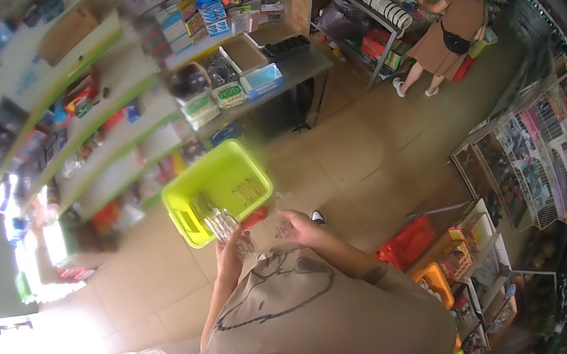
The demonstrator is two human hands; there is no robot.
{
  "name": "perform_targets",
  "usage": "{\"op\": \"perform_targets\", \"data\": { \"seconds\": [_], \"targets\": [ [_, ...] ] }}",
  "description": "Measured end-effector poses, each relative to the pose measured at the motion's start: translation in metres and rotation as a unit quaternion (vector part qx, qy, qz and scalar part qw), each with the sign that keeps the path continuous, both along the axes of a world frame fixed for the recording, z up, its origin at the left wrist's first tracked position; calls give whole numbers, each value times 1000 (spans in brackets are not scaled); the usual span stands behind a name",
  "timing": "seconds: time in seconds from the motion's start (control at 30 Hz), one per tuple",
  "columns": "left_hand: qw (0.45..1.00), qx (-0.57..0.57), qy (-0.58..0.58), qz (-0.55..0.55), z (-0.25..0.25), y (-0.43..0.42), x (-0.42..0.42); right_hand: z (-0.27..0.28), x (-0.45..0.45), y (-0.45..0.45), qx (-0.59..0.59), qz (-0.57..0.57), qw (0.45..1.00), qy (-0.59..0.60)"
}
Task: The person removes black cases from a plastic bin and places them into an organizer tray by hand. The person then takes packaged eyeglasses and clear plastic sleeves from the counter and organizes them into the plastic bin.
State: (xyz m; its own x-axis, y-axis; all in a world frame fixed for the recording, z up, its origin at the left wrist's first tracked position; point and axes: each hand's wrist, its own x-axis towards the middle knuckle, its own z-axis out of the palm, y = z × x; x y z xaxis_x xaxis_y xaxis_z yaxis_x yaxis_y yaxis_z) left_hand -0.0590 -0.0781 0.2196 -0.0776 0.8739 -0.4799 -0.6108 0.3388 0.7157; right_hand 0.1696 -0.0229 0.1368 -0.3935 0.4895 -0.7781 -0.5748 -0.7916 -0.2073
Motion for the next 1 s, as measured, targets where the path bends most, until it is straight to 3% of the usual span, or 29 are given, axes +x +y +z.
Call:
{"op": "perform_targets", "data": {
  "seconds": [0.1, 0.3, 0.4, 0.5, 0.6, 0.8, 0.9, 1.0],
  "targets": [
    [1000, -9, 7, -26, -1, 24, 43, -29, 45, 13, 40, 2, 999, 5],
    [996, -53, -17, -69, -1, 85, 163, -31, 153, 53, 47, -39, 998, -8],
    [993, -76, -3, -91, 1, 115, 219, -39, 211, 69, 240, 5, 963, -121],
    [989, -84, 2, -122, 12, 139, 263, -14, 263, 92, 224, -49, 966, -116],
    [987, -96, 4, -127, 29, 158, 292, -15, 306, 111, 274, -71, 941, -184],
    [988, -86, 13, -127, 13, 198, 319, -27, 371, 146, 242, -109, 938, -225],
    [986, -83, -2, -148, 15, 229, 334, -37, 393, 166, 169, -161, 960, -158],
    [980, -81, -41, -175, 8, 261, 342, -47, 404, 173, 196, -148, 955, -165]
  ]
}}
